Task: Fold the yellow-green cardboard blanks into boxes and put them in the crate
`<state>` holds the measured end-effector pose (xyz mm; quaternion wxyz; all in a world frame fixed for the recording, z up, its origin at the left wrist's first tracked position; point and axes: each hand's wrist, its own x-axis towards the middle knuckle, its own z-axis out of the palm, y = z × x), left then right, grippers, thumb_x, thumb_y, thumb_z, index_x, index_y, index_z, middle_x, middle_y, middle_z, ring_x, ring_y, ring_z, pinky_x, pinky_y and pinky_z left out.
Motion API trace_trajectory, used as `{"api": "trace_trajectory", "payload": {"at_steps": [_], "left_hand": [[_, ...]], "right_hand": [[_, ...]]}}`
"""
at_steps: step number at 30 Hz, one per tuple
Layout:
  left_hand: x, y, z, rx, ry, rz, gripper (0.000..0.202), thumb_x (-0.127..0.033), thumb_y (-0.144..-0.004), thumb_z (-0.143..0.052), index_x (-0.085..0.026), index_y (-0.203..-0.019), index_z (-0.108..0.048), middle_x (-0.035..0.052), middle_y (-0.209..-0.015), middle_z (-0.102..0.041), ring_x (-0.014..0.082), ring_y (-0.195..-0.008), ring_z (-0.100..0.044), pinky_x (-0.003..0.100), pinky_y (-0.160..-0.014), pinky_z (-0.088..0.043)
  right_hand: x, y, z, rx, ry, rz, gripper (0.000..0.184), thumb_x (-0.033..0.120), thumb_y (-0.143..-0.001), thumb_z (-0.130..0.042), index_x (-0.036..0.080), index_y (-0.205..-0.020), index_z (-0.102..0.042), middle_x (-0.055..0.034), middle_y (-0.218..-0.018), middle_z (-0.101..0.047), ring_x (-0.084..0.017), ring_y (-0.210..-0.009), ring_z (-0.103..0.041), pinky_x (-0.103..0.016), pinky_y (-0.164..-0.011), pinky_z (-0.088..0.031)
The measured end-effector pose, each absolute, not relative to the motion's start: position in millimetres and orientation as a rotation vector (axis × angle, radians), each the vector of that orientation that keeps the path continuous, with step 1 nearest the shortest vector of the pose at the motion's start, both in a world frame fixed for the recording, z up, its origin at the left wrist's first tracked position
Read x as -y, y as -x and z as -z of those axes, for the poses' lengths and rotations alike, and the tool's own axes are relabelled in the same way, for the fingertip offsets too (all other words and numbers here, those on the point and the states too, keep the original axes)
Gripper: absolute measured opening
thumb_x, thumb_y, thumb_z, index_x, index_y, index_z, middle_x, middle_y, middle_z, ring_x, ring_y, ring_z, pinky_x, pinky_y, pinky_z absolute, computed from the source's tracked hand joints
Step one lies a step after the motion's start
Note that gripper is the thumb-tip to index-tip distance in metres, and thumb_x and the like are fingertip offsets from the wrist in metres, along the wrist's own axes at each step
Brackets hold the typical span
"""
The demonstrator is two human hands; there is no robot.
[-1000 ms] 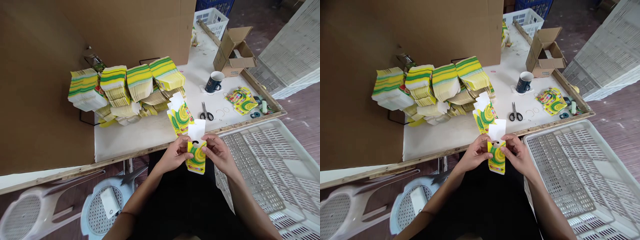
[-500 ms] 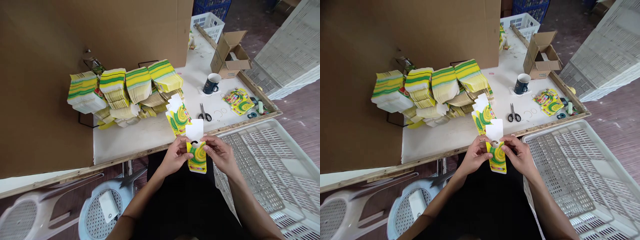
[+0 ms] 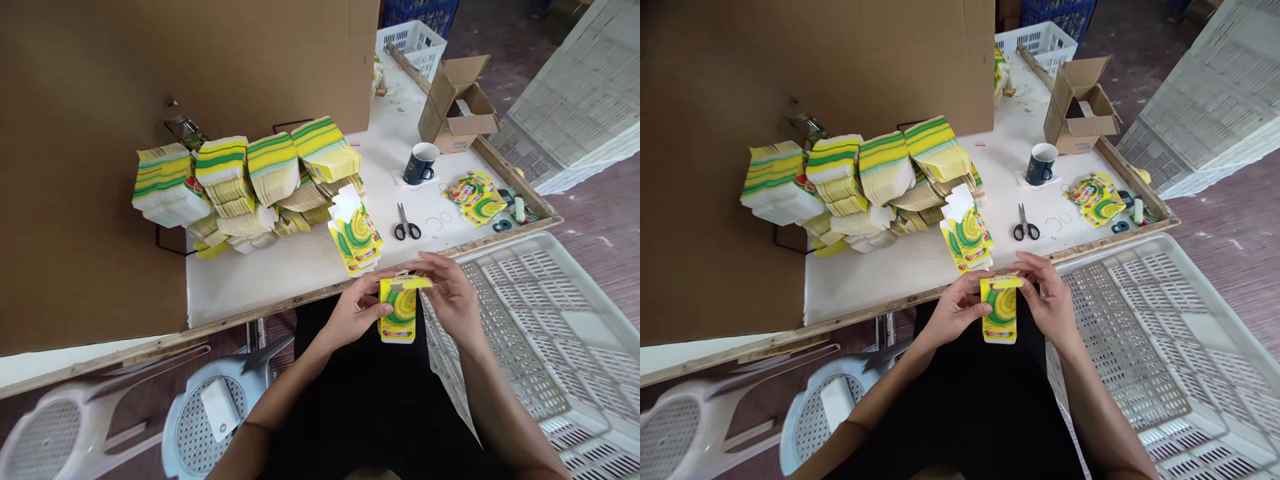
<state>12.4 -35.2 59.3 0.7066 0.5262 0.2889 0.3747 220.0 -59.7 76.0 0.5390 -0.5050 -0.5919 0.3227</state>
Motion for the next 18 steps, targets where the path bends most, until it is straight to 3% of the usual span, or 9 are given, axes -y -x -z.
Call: {"api": "trace_trajectory", "payload": {"at_steps": [2,4,6,9,11,15,18], "left_hand": [[35.0,-15.4,-54.8,-0.687,-1.239,-0.893,0.053,-0.041,-0.082,-0.080,-0.022,-0.129,-0.065,0.0125,-0.140,-0.063,0.0258,-0.111,-0.070,0.031,-0.085,-0.060],[35.8,-17.9,-53.1,-0.721,-1.309,-0.898,0.051,-0.040,-0.084,-0.078,-0.024,-0.131,-0.064,0.0114,-0.143,-0.061,0.0240,-0.108,-0.071,0.029,-0.083,-0.060],[37.2,-19.9,-55.0,-0.720,-1.347,-0.870,0.050,-0.039,-0.088,-0.075,-0.024,-0.134,-0.063,0.0120,-0.143,-0.061,0.0247,-0.111,-0.071,0.031,-0.086,-0.060],[38.2,-23.1,-61.6,-0.671,-1.323,-0.840,0.049,-0.039,-0.091,-0.071,-0.022,-0.136,-0.061,0.0133,-0.140,-0.063,0.0266,-0.119,-0.067,0.034,-0.096,-0.057],[37.9,-25.3,-65.0,-0.657,-1.270,-0.848,0.051,-0.038,-0.090,-0.073,-0.022,-0.136,-0.059,0.0130,-0.135,-0.067,0.0257,-0.117,-0.068,0.034,-0.097,-0.056],[37.4,-27.8,-65.4,-0.668,-1.151,-0.861,0.058,-0.038,-0.083,-0.081,-0.020,-0.133,-0.057,0.0124,-0.125,-0.071,0.0238,-0.102,-0.073,0.030,-0.083,-0.058],[37.8,-27.2,-63.7,-0.674,-1.123,-0.856,0.059,-0.037,-0.081,-0.083,-0.020,-0.132,-0.058,0.0124,-0.124,-0.071,0.0248,-0.105,-0.072,0.030,-0.084,-0.058]], "right_hand": [[61.4,-224.5,-80.5,1.469,1.235,-0.785,0.036,0.049,-0.100,-0.055,0.025,-0.118,-0.074,-0.0088,-0.101,-0.072,-0.022,-0.094,-0.067,-0.036,-0.082,-0.054],[63.6,-227.9,-84.3,1.543,1.295,-0.906,0.037,0.050,-0.098,-0.059,0.022,-0.116,-0.074,-0.0034,-0.077,-0.067,-0.018,-0.074,-0.063,-0.030,-0.068,-0.052],[65.3,-228.6,-85.8,1.593,1.393,-0.976,0.038,0.044,-0.093,-0.067,0.021,-0.124,-0.069,0.0050,-0.060,-0.052,-0.012,-0.054,-0.048,-0.024,-0.053,-0.041],[65.7,-225.3,-84.6,1.617,1.530,-0.850,0.034,0.034,-0.091,-0.066,0.020,-0.122,-0.066,0.0090,-0.056,-0.041,-0.009,-0.047,-0.035,-0.023,-0.048,-0.031],[65.3,-221.5,-83.0,1.616,1.567,-0.791,0.031,0.032,-0.090,-0.065,0.021,-0.119,-0.064,0.0084,-0.057,-0.044,-0.010,-0.048,-0.039,-0.023,-0.049,-0.034],[65.8,-215.3,-79.5,1.601,1.560,-0.822,0.035,0.038,-0.089,-0.067,0.023,-0.120,-0.060,0.0061,-0.058,-0.058,-0.013,-0.047,-0.048,-0.026,-0.051,-0.041],[67.2,-215.1,-78.0,1.594,1.547,-0.849,0.036,0.040,-0.089,-0.068,0.024,-0.121,-0.062,0.0059,-0.056,-0.059,-0.014,-0.046,-0.047,-0.027,-0.050,-0.041]]}}
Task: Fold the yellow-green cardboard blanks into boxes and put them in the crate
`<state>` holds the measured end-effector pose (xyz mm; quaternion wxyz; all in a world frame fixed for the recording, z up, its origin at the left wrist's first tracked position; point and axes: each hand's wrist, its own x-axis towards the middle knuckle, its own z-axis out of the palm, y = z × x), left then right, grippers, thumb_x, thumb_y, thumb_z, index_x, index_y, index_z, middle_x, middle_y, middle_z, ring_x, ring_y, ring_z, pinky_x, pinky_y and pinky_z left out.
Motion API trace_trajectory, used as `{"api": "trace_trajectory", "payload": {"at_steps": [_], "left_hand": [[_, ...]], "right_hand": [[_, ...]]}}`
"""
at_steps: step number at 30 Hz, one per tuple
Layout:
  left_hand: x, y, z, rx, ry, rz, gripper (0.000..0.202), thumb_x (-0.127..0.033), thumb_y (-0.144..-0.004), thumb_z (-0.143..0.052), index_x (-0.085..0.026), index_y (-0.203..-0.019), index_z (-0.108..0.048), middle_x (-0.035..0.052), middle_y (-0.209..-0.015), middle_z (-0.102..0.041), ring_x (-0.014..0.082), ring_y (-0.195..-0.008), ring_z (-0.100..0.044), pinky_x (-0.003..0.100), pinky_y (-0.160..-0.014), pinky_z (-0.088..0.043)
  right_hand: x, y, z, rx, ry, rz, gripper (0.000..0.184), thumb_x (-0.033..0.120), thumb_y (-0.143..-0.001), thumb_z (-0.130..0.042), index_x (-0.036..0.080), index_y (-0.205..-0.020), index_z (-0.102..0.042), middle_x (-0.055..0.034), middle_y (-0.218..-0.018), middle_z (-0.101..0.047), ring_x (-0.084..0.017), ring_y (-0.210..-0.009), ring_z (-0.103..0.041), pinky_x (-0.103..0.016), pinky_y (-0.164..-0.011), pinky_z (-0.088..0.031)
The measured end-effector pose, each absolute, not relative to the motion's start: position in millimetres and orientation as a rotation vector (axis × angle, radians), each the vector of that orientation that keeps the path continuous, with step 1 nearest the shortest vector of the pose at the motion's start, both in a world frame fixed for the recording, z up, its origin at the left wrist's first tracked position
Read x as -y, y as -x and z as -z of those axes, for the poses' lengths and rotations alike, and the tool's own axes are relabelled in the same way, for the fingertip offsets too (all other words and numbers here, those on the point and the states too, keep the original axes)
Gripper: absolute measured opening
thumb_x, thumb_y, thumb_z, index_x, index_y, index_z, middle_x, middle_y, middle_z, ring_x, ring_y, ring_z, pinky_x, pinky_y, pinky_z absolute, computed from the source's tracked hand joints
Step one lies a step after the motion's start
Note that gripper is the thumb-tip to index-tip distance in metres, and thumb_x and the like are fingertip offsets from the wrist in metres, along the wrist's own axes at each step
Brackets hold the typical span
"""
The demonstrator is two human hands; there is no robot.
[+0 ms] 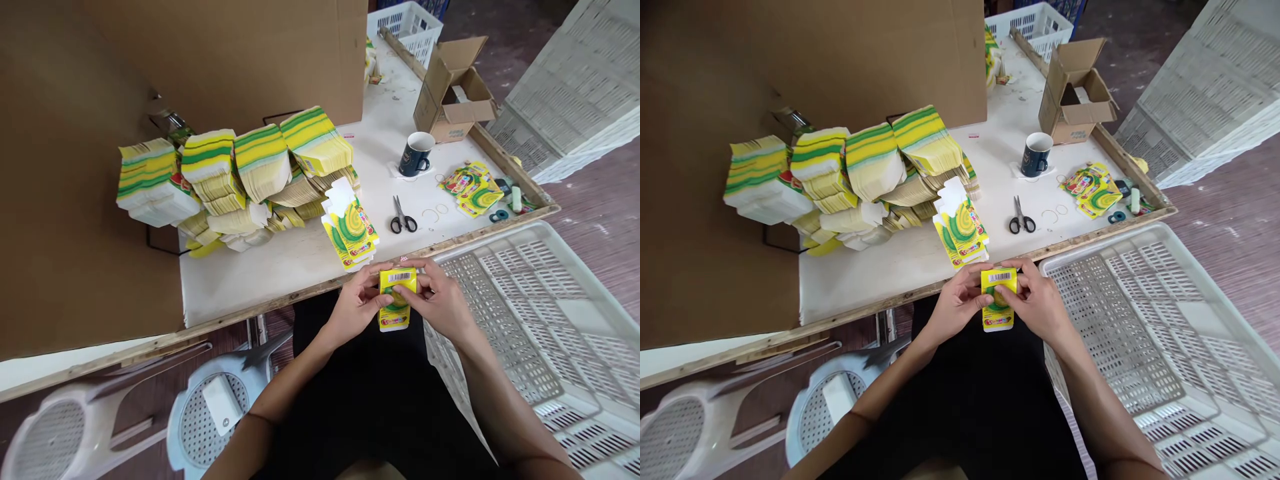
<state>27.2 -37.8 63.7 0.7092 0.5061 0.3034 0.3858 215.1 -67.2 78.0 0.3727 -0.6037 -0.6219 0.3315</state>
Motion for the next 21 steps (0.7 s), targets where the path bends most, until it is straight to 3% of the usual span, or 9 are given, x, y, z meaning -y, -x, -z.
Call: {"api": "trace_trajectory", "payload": {"at_steps": [3,6,8,12,15,18,21], "left_hand": [[37.4,-25.2,-64.3,-0.687,-1.124,-0.866,0.059,-0.034,-0.079,-0.084,-0.021,-0.131,-0.060,0.0118,-0.125,-0.071,0.0247,-0.108,-0.071,0.029,-0.085,-0.059],[36.7,-24.2,-65.6,-0.690,-1.094,-0.866,0.060,-0.032,-0.078,-0.086,-0.021,-0.130,-0.060,0.0101,-0.119,-0.073,0.0214,-0.097,-0.074,0.028,-0.081,-0.059],[37.6,-25.8,-65.1,-0.693,-1.091,-0.861,0.058,-0.032,-0.077,-0.087,-0.021,-0.128,-0.062,0.0090,-0.114,-0.075,0.0196,-0.091,-0.075,0.027,-0.079,-0.060],[42.0,-32.4,-63.2,-0.695,-1.226,-0.875,0.050,-0.036,-0.081,-0.082,-0.020,-0.126,-0.065,0.0117,-0.126,-0.072,0.0220,-0.094,-0.075,0.029,-0.078,-0.061],[39.0,-30.3,-66.0,-0.699,-1.553,-1.016,0.044,-0.035,-0.091,-0.071,-0.024,-0.134,-0.063,0.0123,-0.137,-0.067,0.0272,-0.115,-0.071,0.039,-0.098,-0.058],[24.4,-17.5,-69.6,-0.895,-1.919,-1.241,0.047,-0.033,-0.094,-0.067,-0.027,-0.140,-0.059,0.0125,-0.147,-0.060,0.0315,-0.144,-0.050,0.054,-0.125,-0.031],[7.9,-5.2,-65.8,-1.194,-2.084,-1.137,0.066,-0.043,-0.092,-0.068,-0.026,-0.152,-0.045,0.0165,-0.159,-0.047,0.0352,-0.155,-0.032,0.063,-0.128,-0.003]], "right_hand": [[67.6,-218.5,-78.0,1.591,1.553,-0.804,0.039,0.041,-0.088,-0.072,0.024,-0.123,-0.065,0.0055,-0.058,-0.061,-0.013,-0.047,-0.046,-0.027,-0.050,-0.039],[67.3,-221.8,-75.9,1.557,1.462,-0.712,0.032,0.041,-0.090,-0.072,0.026,-0.117,-0.073,-0.0045,-0.095,-0.075,-0.014,-0.063,-0.058,-0.028,-0.056,-0.045],[67.9,-221.8,-71.5,1.455,1.367,-0.763,0.023,0.040,-0.092,-0.069,0.026,-0.110,-0.077,-0.0071,-0.112,-0.075,-0.017,-0.080,-0.067,-0.030,-0.065,-0.052],[73.0,-220.0,-64.4,1.249,1.268,-0.892,0.017,0.038,-0.089,-0.075,0.026,-0.101,-0.077,-0.0053,-0.100,-0.076,-0.023,-0.093,-0.072,-0.036,-0.079,-0.059],[78.4,-230.2,-72.3,1.248,1.310,-0.722,0.014,0.036,-0.089,-0.076,0.026,-0.098,-0.077,-0.0059,-0.098,-0.075,-0.024,-0.092,-0.070,-0.040,-0.079,-0.059],[81.9,-252.9,-86.8,1.205,1.585,-0.210,0.015,0.035,-0.091,-0.074,0.027,-0.102,-0.077,-0.0096,-0.106,-0.071,-0.028,-0.102,-0.064,-0.042,-0.079,-0.055],[79.3,-268.4,-89.7,1.261,1.746,0.057,0.023,0.039,-0.091,-0.073,0.027,-0.111,-0.076,-0.0135,-0.118,-0.066,-0.033,-0.118,-0.056,-0.043,-0.082,-0.052]]}}
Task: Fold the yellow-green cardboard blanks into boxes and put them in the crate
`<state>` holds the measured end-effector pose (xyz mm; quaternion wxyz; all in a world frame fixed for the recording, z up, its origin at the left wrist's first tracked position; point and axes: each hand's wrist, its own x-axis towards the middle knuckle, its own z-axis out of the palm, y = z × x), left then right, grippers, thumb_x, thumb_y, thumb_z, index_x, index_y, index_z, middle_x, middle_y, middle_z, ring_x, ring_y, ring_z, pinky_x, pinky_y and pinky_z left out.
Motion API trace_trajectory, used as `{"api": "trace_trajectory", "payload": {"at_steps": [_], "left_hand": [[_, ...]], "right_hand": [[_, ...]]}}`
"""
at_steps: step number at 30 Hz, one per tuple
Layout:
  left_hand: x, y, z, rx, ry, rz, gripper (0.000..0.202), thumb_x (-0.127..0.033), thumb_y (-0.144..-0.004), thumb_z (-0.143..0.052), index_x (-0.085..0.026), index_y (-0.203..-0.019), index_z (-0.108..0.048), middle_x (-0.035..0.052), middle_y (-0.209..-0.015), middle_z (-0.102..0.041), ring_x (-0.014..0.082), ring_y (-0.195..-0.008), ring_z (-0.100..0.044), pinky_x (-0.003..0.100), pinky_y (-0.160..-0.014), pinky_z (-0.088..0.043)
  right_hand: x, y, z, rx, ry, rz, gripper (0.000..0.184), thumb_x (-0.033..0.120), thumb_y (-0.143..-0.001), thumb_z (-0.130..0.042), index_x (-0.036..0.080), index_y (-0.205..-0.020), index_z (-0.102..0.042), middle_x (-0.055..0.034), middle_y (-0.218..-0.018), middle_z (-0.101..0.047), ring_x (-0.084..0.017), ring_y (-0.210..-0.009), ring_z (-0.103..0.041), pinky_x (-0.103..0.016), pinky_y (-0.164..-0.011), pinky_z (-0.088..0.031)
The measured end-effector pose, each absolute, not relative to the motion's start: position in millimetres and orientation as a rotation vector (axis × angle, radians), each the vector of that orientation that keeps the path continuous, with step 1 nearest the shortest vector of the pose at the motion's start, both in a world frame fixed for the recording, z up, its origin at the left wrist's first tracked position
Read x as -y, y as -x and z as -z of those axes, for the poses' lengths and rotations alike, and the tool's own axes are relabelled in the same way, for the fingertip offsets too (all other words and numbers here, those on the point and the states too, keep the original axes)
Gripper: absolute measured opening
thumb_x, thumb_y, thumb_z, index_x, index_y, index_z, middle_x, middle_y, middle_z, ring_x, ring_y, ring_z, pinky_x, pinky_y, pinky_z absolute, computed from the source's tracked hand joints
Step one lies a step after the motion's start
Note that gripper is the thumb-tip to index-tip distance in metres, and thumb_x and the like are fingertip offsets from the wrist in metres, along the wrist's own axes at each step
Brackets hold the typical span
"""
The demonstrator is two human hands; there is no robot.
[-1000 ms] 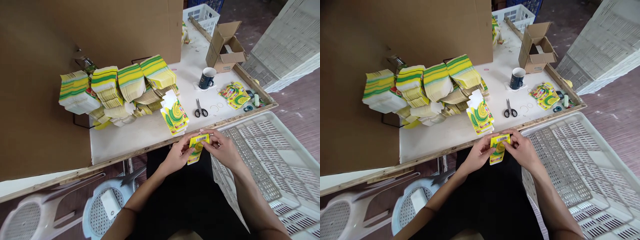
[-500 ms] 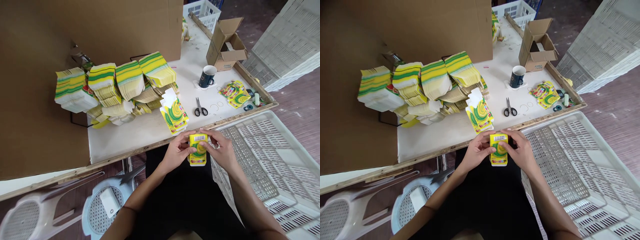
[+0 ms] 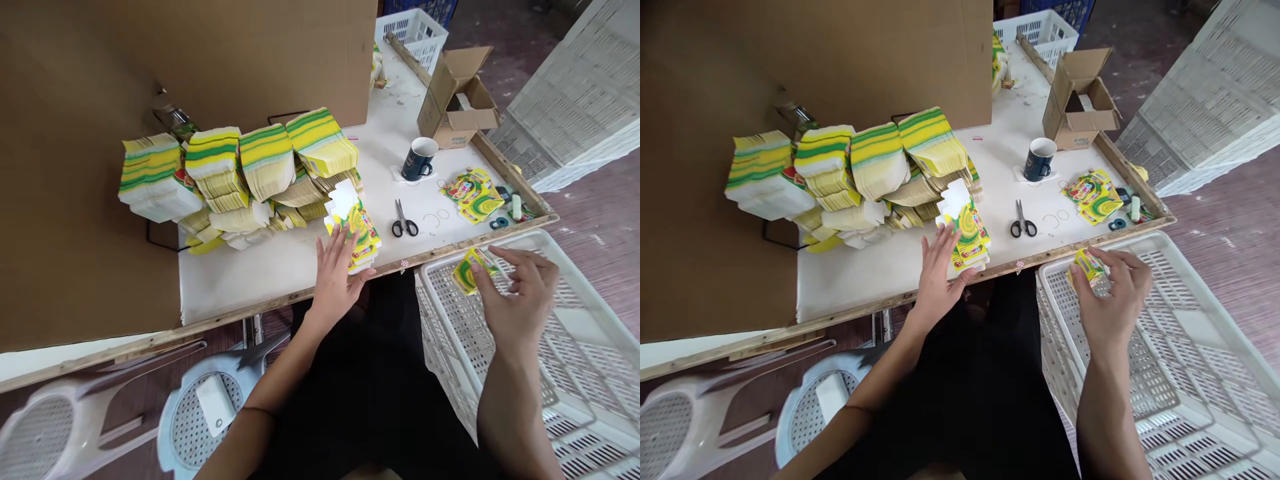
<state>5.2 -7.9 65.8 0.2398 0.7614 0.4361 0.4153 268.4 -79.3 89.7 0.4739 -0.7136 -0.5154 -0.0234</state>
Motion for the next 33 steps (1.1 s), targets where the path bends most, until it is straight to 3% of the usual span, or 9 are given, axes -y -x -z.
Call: {"api": "trace_trajectory", "payload": {"at_steps": [4,8,11,14,16,20,25,29,33], "left_hand": [[2.0,-7.5,-52.8,-1.159,-2.173,-0.840,0.083,-0.049,-0.091,-0.067,-0.023,-0.160,-0.028,0.0199,-0.160,-0.044,0.0351,-0.156,-0.031,0.066,-0.125,0.010],[5.8,-13.1,-46.5,-1.093,-2.188,-0.847,0.076,-0.045,-0.095,-0.064,-0.025,-0.159,-0.030,0.0181,-0.158,-0.049,0.0323,-0.153,-0.037,0.063,-0.126,0.013],[6.2,-9.1,-48.1,-1.060,-2.129,-0.955,0.069,-0.039,-0.096,-0.064,-0.027,-0.157,-0.036,0.0158,-0.156,-0.051,0.0310,-0.151,-0.041,0.062,-0.127,0.010],[5.5,-5.2,-52.8,-1.061,-1.903,-1.252,0.063,-0.038,-0.094,-0.066,-0.027,-0.153,-0.044,0.0143,-0.160,-0.047,0.0295,-0.154,-0.035,0.056,-0.131,-0.001],[4.3,-5.6,-56.7,-1.000,-1.601,-1.391,0.061,-0.046,-0.092,-0.068,-0.025,-0.147,-0.052,0.0140,-0.158,-0.050,0.0304,-0.153,-0.038,0.053,-0.130,-0.019],[0.4,-10.2,-64.8,-0.683,-1.075,-1.151,0.070,-0.070,-0.078,-0.072,-0.019,-0.126,-0.067,0.0169,-0.140,-0.066,0.0352,-0.137,-0.057,0.048,-0.109,-0.052],[1.7,-12.7,-69.1,-0.465,-0.923,-0.987,0.076,-0.068,-0.070,-0.081,-0.019,-0.126,-0.068,0.0191,-0.144,-0.062,0.0349,-0.137,-0.057,0.045,-0.108,-0.052],[4.2,-16.9,-61.5,-0.566,-0.873,-1.039,0.058,-0.058,-0.074,-0.083,-0.017,-0.113,-0.070,0.0155,-0.123,-0.075,0.0303,-0.120,-0.069,0.042,-0.099,-0.057],[7.0,-23.6,-55.7,-0.744,-0.866,-1.138,0.059,-0.062,-0.076,-0.080,-0.019,-0.113,-0.064,0.0097,-0.105,-0.077,0.0257,-0.104,-0.074,0.039,-0.090,-0.059]], "right_hand": [[57.3,-248.5,-65.6,1.379,1.685,-0.259,0.031,0.043,-0.093,-0.067,0.024,-0.116,-0.073,-0.0109,-0.114,-0.071,-0.022,-0.086,-0.061,-0.041,-0.080,-0.051],[18.2,-211.3,-38.9,1.238,1.610,-0.666,0.052,0.052,-0.086,-0.069,0.016,-0.124,-0.068,-0.0118,-0.107,-0.075,-0.016,-0.065,-0.055,-0.036,-0.067,-0.050],[0.6,-198.5,-36.9,1.105,1.472,-0.817,0.046,0.051,-0.082,-0.074,0.016,-0.111,-0.073,-0.0088,-0.091,-0.076,-0.016,-0.064,-0.057,-0.033,-0.064,-0.051],[4.8,-195.4,-47.9,0.964,1.322,-0.857,0.037,0.046,-0.080,-0.078,0.018,-0.105,-0.074,-0.0071,-0.090,-0.075,-0.018,-0.076,-0.066,-0.032,-0.072,-0.055],[14.9,-193.2,-55.1,0.958,1.255,-0.917,0.035,0.044,-0.080,-0.080,0.021,-0.105,-0.074,-0.0058,-0.089,-0.075,-0.018,-0.078,-0.068,-0.033,-0.074,-0.057],[32.3,-184.6,-56.2,1.022,1.185,-1.097,0.032,0.048,-0.080,-0.081,0.024,-0.101,-0.075,-0.0047,-0.084,-0.075,-0.020,-0.079,-0.071,-0.037,-0.077,-0.061],[39.3,-177.8,-50.5,0.957,1.180,-1.173,0.034,0.050,-0.074,-0.085,0.024,-0.094,-0.078,-0.0049,-0.091,-0.078,-0.021,-0.084,-0.072,-0.039,-0.082,-0.062],[43.7,-171.7,-56.5,1.009,1.248,-1.143,0.038,0.053,-0.074,-0.084,0.023,-0.096,-0.078,-0.0044,-0.084,-0.077,-0.022,-0.080,-0.071,-0.039,-0.078,-0.062],[48.4,-162.0,-58.8,1.004,1.321,-1.051,0.035,0.054,-0.077,-0.082,0.020,-0.082,-0.074,-0.0038,-0.076,-0.074,-0.020,-0.071,-0.067,-0.035,-0.071,-0.060]]}}
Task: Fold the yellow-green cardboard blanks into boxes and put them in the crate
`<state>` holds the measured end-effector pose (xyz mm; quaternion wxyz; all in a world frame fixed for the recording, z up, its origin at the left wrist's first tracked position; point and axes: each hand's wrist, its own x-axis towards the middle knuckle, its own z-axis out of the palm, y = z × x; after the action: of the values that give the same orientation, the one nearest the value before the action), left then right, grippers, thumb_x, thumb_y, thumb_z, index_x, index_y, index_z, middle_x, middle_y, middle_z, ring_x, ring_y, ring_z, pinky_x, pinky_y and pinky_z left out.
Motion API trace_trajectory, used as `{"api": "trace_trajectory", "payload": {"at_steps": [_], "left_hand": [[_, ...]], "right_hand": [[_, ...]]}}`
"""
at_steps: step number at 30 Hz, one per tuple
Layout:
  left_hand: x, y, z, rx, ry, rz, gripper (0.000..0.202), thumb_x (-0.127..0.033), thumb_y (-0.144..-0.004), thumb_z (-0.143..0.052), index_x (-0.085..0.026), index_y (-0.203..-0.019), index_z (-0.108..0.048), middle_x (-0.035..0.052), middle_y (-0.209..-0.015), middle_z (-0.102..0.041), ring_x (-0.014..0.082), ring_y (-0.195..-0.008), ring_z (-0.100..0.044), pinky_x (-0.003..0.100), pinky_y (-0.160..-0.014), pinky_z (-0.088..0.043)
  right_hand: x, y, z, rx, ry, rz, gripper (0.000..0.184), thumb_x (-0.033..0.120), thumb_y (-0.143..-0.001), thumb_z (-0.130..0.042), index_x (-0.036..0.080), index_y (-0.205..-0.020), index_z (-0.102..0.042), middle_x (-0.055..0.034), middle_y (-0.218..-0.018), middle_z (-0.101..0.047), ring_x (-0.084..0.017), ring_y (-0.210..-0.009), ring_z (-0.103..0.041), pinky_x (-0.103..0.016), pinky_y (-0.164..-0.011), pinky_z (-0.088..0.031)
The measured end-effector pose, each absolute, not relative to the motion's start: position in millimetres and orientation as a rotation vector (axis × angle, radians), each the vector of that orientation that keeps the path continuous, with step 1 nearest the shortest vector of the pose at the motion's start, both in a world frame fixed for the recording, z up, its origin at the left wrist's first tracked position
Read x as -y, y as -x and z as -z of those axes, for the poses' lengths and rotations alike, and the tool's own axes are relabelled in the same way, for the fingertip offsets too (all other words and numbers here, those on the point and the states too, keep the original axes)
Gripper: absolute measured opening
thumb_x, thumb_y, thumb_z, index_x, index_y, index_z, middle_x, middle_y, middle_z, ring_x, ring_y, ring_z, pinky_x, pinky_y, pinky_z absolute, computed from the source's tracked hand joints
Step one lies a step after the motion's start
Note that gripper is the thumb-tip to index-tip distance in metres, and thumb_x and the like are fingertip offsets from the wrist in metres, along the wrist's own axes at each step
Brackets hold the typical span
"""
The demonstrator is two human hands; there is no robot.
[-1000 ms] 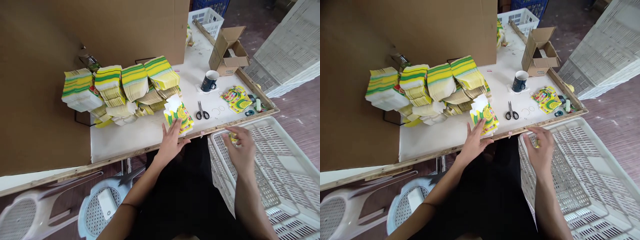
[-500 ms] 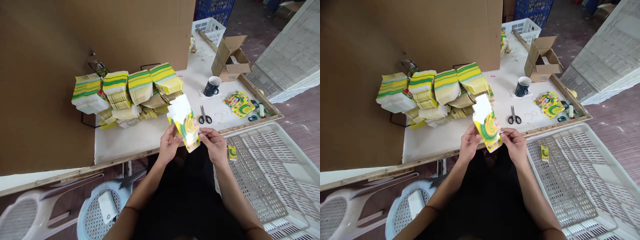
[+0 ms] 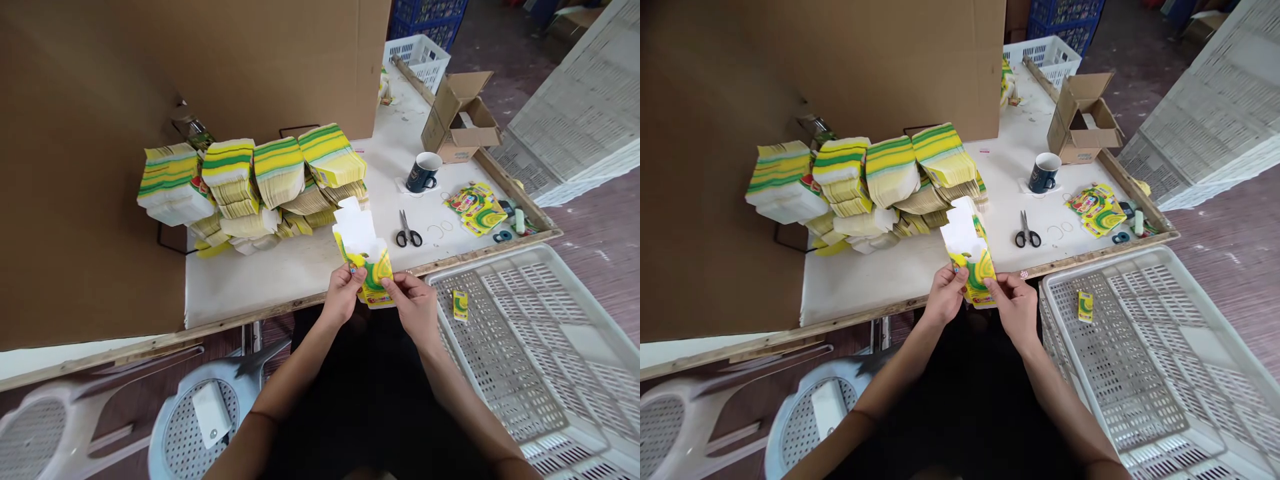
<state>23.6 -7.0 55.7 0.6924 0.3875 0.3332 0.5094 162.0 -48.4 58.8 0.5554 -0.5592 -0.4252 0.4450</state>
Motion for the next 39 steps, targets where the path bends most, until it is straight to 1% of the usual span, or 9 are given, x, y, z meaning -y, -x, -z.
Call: {"api": "trace_trajectory", "payload": {"at_steps": [3,6,11,14,20,25,27,32,39], "left_hand": [[13.3,-24.1,-56.9,-0.889,-0.977,-1.260,0.065,-0.051,-0.079,-0.081,-0.023,-0.129,-0.051,0.0062,-0.106,-0.075,0.0199,-0.100,-0.073,0.032,-0.089,-0.057],[20.5,-18.7,-59.7,-0.902,-1.089,-1.274,0.077,-0.040,-0.082,-0.082,-0.028,-0.142,-0.035,0.0039,-0.106,-0.074,0.0172,-0.095,-0.073,0.029,-0.085,-0.057],[22.7,-6.0,-63.3,-0.748,-1.269,-1.079,0.071,-0.039,-0.088,-0.075,-0.027,-0.149,-0.039,0.0095,-0.121,-0.072,0.0210,-0.101,-0.073,0.031,-0.089,-0.058],[21.4,-1.9,-64.2,-0.749,-1.295,-1.004,0.055,-0.039,-0.087,-0.076,-0.024,-0.136,-0.055,0.0098,-0.125,-0.069,0.0197,-0.095,-0.074,0.030,-0.086,-0.060],[23.9,-2.4,-63.7,-0.763,-1.224,-0.855,0.047,-0.040,-0.078,-0.084,-0.021,-0.113,-0.059,0.0036,-0.096,-0.069,0.0182,-0.081,-0.073,0.028,-0.075,-0.060],[27.2,-6.4,-68.0,-0.677,-1.118,-0.817,0.086,-0.037,-0.077,-0.086,-0.031,-0.148,-0.037,0.0063,-0.106,-0.074,0.0206,-0.082,-0.075,0.031,-0.076,-0.060],[27.4,-8.0,-68.1,-0.637,-1.110,-0.801,0.095,-0.038,-0.080,-0.084,-0.033,-0.155,-0.027,0.0100,-0.117,-0.073,0.0234,-0.089,-0.076,0.035,-0.080,-0.061],[28.0,-11.5,-61.0,-0.723,-1.288,-0.904,0.048,-0.038,-0.086,-0.077,-0.025,-0.130,-0.063,0.0120,-0.143,-0.060,0.0223,-0.100,-0.074,0.033,-0.087,-0.061],[33.3,-15.5,-58.8,-0.751,-1.388,-0.847,0.048,-0.036,-0.094,-0.067,-0.027,-0.140,-0.057,0.0117,-0.145,-0.059,0.0202,-0.098,-0.073,0.031,-0.083,-0.061]], "right_hand": [[49.5,-161.4,-57.7,1.023,1.380,-0.933,0.032,0.050,-0.082,-0.079,0.019,-0.084,-0.071,-0.0020,-0.071,-0.068,-0.016,-0.064,-0.061,-0.031,-0.064,-0.055],[47.6,-170.0,-59.3,1.157,1.356,-0.846,0.033,0.044,-0.085,-0.078,0.021,-0.108,-0.068,-0.0027,-0.088,-0.069,-0.012,-0.060,-0.054,-0.027,-0.056,-0.049],[44.3,-192.3,-65.2,1.419,1.165,-0.888,0.055,0.038,-0.094,-0.069,0.031,-0.144,-0.049,-0.0053,-0.108,-0.066,-0.015,-0.072,-0.059,-0.028,-0.061,-0.050],[45.8,-202.4,-67.1,1.503,1.139,-0.983,0.051,0.037,-0.096,-0.066,0.030,-0.143,-0.047,-0.0018,-0.094,-0.065,-0.016,-0.075,-0.061,-0.028,-0.064,-0.050],[47.8,-211.6,-74.6,1.648,1.222,-0.976,0.019,0.036,-0.100,-0.060,0.026,-0.115,-0.064,0.0016,-0.078,-0.061,-0.012,-0.062,-0.052,-0.025,-0.056,-0.041],[42.6,-210.5,-77.7,1.653,1.137,-0.761,0.019,0.031,-0.101,-0.058,0.023,-0.094,-0.074,-0.0041,-0.088,-0.069,-0.017,-0.082,-0.063,-0.030,-0.072,-0.047],[41.6,-209.3,-74.9,1.581,1.142,-0.772,0.014,0.032,-0.099,-0.061,0.024,-0.095,-0.073,-0.0046,-0.090,-0.071,-0.018,-0.084,-0.065,-0.030,-0.073,-0.050],[43.7,-215.9,-73.1,1.232,1.191,-0.791,0.027,0.046,-0.098,-0.060,0.026,-0.115,-0.059,-0.0053,-0.102,-0.072,-0.013,-0.062,-0.058,-0.027,-0.056,-0.046],[49.4,-215.6,-86.0,1.631,1.561,-0.927,0.035,0.041,-0.089,-0.066,0.023,-0.118,-0.060,0.0042,-0.062,-0.066,-0.014,-0.049,-0.054,-0.026,-0.052,-0.038]]}}
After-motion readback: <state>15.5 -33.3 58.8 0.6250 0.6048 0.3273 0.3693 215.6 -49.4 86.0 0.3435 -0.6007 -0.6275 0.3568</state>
